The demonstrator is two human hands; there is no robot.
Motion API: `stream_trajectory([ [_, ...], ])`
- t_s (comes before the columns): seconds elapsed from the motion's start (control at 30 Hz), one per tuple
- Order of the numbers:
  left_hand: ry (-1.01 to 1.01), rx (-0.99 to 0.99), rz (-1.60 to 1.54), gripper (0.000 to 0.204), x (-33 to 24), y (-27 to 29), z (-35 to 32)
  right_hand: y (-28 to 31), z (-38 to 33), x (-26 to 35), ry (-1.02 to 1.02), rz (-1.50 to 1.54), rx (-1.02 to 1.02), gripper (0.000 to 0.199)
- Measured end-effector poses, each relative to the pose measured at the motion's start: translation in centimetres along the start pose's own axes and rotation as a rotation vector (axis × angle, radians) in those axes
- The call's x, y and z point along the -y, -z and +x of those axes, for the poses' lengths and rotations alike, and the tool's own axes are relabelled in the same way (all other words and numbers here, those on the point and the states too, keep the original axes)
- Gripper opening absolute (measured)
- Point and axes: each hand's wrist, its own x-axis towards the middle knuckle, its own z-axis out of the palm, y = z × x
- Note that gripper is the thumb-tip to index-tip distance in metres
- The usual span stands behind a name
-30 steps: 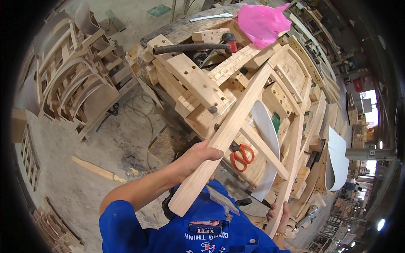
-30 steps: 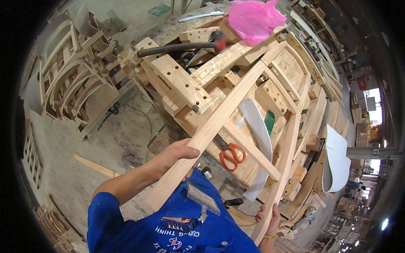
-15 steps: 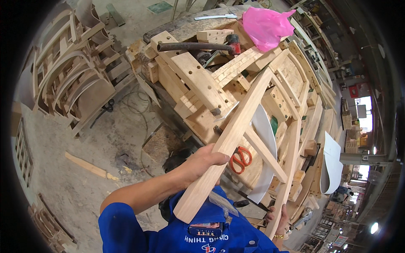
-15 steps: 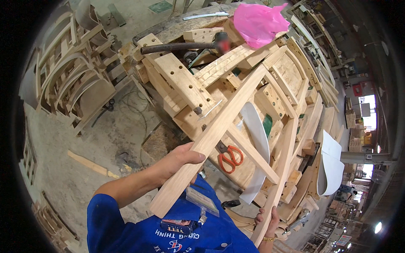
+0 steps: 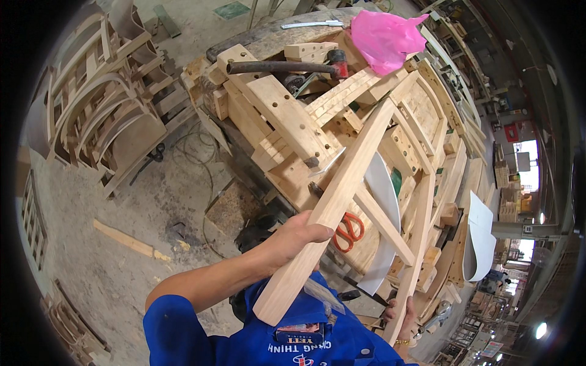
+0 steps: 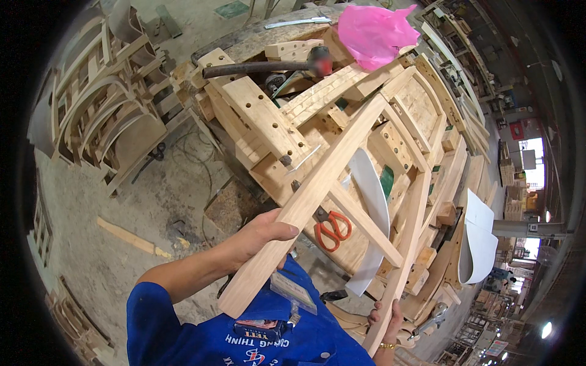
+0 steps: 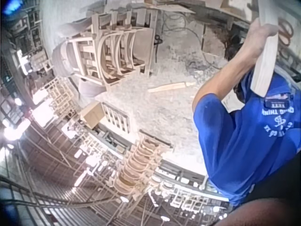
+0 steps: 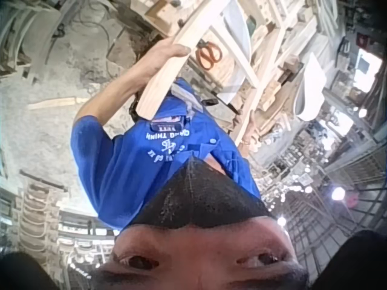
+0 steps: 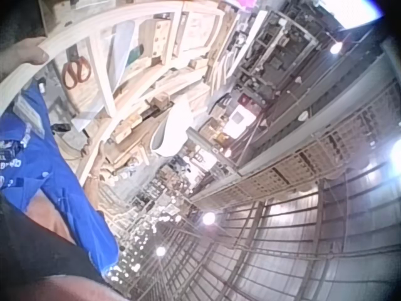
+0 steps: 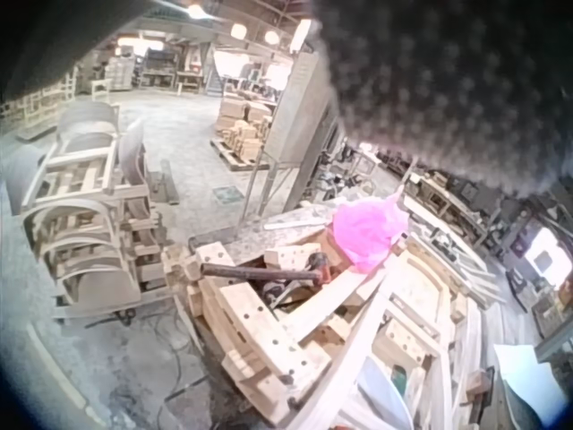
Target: The person applies glue to the edges of wooden chair frame pieces and adheres white edge banding strips. They cut the strips with scissors, press them onto the glued edges, and smooth them by hand. The work occurs on a wooden workbench in a workshop with other chair frames visible.
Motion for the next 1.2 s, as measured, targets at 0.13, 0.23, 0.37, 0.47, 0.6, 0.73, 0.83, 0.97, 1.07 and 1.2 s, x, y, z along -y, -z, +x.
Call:
stream_trajectory([
  [0.13, 0.010, 0.001, 0.025, 0.042, -0.1, 0.1, -0.1, -0.1, -0.1, -0.2, 0.001, 0.020, 0.006, 0.039],
  [0.23, 0.024, 0.006, 0.032, 0.042, -0.1, 0.3, 0.0, 0.0, 0.0, -0.2, 0.016, 0.015, 0.028, 0.038],
  [0.37, 0.019, -0.004, 0.028, 0.042, 0.0, 0.1, 0.0, 0.6, 0.1, -0.3, 0.009, 0.020, -0.002, 0.036],
  [0.47, 0.013, 0.004, 0.031, 0.044, 0.1, 0.1, 0.0, 2.3, 0.7, -0.7, -0.026, 0.046, 0.037, 0.035],
  [0.6, 0.002, -0.011, 0.014, 0.046, 0.6, 0.2, 0.1, 1.4, 0.7, -0.5, -0.007, 0.032, 0.052, 0.036],
  [0.73, -0.021, -0.017, 0.006, 0.046, 0.7, 0.4, 0.0, 1.3, 0.5, -0.5, -0.011, 0.034, 0.047, 0.036],
  [0.83, -0.003, -0.001, 0.008, 0.045, 0.2, 1.1, 0.0, 0.0, 0.2, -1.7, 0.008, 0.010, -0.006, 0.036],
  [0.97, 0.044, 0.013, 0.030, 0.041, -0.3, 2.7, 0.5, -0.6, 0.4, -2.6, 0.018, -0.040, 0.010, 0.037],
  [1.07, 0.099, 0.027, 0.090, 0.042, -0.3, 3.6, 0.6, -2.0, 0.3, -2.3, 0.045, -0.143, 0.035, 0.039],
  [1.2, 0.111, -0.051, 0.541, 0.038, -1.8, 3.5, 0.0, -4.2, -0.3, -1.8, 0.109, -0.231, -0.025, 0.048],
])
